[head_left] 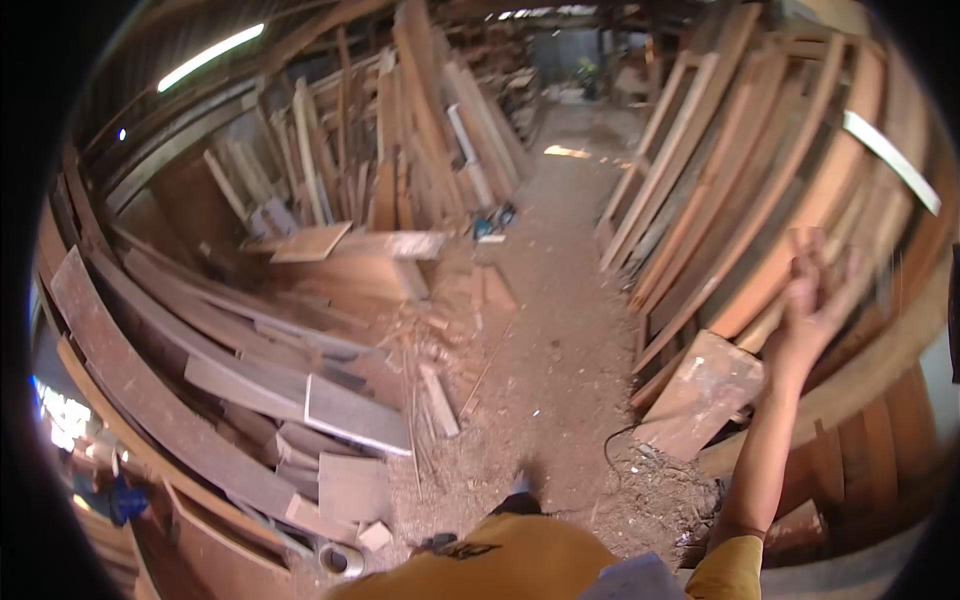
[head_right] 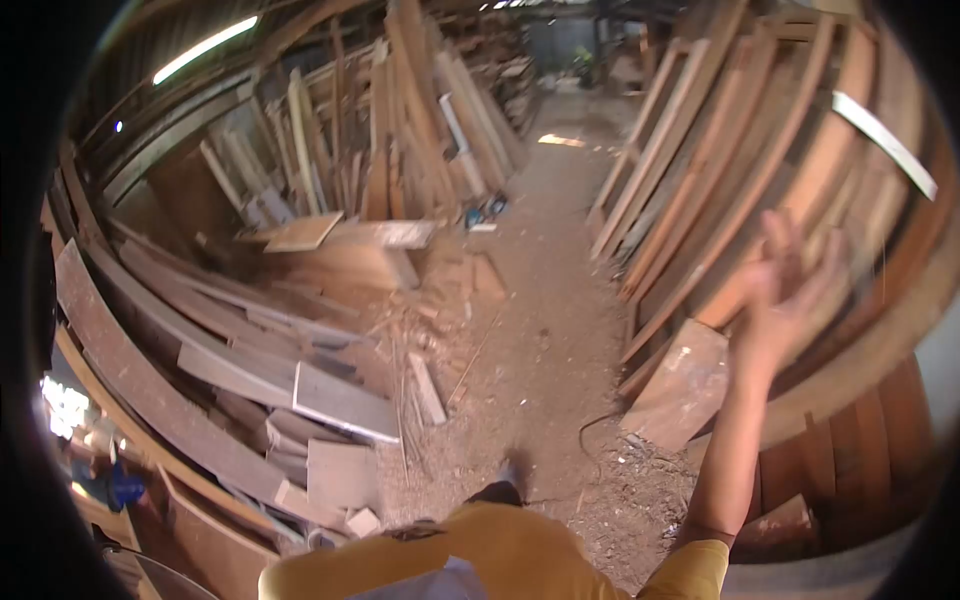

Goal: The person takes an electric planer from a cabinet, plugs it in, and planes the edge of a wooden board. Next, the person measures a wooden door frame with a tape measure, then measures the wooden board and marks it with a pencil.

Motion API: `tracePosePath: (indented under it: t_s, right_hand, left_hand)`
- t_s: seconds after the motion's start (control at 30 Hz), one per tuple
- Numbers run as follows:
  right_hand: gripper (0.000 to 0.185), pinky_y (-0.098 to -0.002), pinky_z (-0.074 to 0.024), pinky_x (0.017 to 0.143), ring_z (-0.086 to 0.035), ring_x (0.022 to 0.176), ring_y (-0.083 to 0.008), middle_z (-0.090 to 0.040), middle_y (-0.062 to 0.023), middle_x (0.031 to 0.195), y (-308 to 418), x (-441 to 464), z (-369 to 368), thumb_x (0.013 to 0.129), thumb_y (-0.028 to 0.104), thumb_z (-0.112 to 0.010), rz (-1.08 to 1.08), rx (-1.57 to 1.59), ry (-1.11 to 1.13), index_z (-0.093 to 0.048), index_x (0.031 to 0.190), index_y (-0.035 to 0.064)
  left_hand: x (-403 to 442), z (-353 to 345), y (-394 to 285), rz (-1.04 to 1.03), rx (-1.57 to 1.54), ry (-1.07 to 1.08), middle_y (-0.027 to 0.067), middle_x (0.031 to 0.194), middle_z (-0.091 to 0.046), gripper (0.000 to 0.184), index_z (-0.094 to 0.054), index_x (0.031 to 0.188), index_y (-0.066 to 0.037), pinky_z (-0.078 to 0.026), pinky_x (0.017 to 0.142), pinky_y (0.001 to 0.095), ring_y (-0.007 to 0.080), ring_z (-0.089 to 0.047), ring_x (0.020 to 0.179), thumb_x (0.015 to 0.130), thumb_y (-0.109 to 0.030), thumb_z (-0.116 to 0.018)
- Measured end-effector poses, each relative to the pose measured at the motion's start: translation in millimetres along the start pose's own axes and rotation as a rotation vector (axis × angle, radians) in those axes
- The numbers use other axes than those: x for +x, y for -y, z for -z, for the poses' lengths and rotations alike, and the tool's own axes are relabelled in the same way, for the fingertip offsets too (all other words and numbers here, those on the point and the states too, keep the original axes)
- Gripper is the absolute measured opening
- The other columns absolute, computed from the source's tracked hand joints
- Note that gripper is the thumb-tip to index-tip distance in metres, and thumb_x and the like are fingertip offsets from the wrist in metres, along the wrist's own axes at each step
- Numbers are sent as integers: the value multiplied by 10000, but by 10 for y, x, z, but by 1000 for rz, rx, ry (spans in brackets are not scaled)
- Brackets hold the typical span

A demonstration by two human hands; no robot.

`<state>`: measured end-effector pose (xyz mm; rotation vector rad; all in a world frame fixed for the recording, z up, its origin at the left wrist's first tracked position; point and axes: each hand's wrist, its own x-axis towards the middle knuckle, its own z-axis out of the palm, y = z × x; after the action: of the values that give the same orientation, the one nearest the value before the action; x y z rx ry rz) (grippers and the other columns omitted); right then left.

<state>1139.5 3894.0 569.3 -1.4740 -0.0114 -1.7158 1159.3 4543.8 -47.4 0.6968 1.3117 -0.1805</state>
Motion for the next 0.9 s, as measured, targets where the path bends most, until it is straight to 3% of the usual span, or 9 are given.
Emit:
tracePosePath:
  t_s: [0.03, 0.1, 0.13, 0.23, 0.37, 0.5, 0.6, 0.83, 0.9]
  right_hand:
    - [654, -428, -476, 1042, -635, 1214, -294, -593, -193, 1393, -216, -6, -117, 1012, 315, -636, -41, 1, -125, -363, 1547, 59]
    - [491, -281, -480, 771, -530, 761, -113, -502, 6, 809, -964, -173, -236, 1048, 312, -570, -169, 179, -334, -484, 1444, 35]
    - [437, -275, -400, 649, -401, 686, -75, -426, 26, 774, -1335, -202, -329, 1079, 279, -527, -255, 296, -230, -493, 1415, 2]
    - [364, -230, -320, 585, -335, 625, -38, -368, 56, 748, -1857, -415, -471, 1084, 212, -552, -612, 206, 139, -521, 1406, 44]
    - [130, -219, -213, 507, -291, 565, -9, -329, 90, 646, -2988, -682, -863, 1016, 186, -679, -833, -129, 5, -576, 1083, 143]
    - [193, -241, -215, 511, -256, 565, -34, -336, 79, 649, -3764, -542, -1321, 1034, 231, -656, -902, -168, -207, -547, 888, 169]
    - [289, -260, -257, 559, -276, 625, -71, -307, 50, 720, -4446, -311, -1706, 1090, 285, -537, -818, -251, -162, -648, 1165, 29]
    - [259, -292, -385, 626, -442, 705, -129, -487, -11, 768, -6689, 409, -2861, 1067, 217, -557, -709, -139, -91, -637, 1148, -16]
    - [278, -303, -461, 716, -545, 837, -178, -584, -69, 970, -7578, 522, -3296, 1031, 145, -576, -465, -386, 50, -622, 1251, -17]
  left_hand:
    - [89, -199, 84, 18, -17, 2, 51, 718, -581, 642, -596, 825, -137, -484, 629, 429, 244, -534, 613, 918, -743, -407]
    - [325, -652, 193, 44, -66, 10, 46, 696, -563, 653, -579, 803, -142, -473, 605, 423, 239, -518, 590, 910, -764, -410]
    - [380, -919, 228, 54, -86, 12, 44, 685, -554, 659, -571, 792, -145, -468, 593, 420, 236, -510, 578, 907, -774, -411]
    - [509, -1641, 179, 46, -133, -11, 37, 652, -527, 678, -545, 760, -153, -451, 557, 410, 229, -486, 543, 895, -805, -415]
    - [620, -3008, -207, 33, -156, -7, 28, 608, -491, 707, -512, 716, -164, -430, 509, 397, 219, -454, 496, 880, -846, -420]
    - [694, -4292, -806, -15, -91, 47, 19, 564, -455, 740, -478, 672, -175, -408, 461, 385, 210, -422, 449, 865, -887, -426]
    - [553, -5181, -1161, -121, 77, 118, -11, 606, -508, 739, -556, 763, -172, -402, 448, 376, 176, -465, 473, 893, -880, -386]
    - [794, -6818, -1596, -326, 69, 150, -4, 657, -533, 695, -562, 783, -169, -419, 471, 389, 188, -494, 490, 916, -838, -432]
    - [701, -7319, -1565, -330, 8, 101, -6, 661, -528, 686, -567, 810, -172, -420, 484, 387, 189, -497, 502, 916, -837, -433]
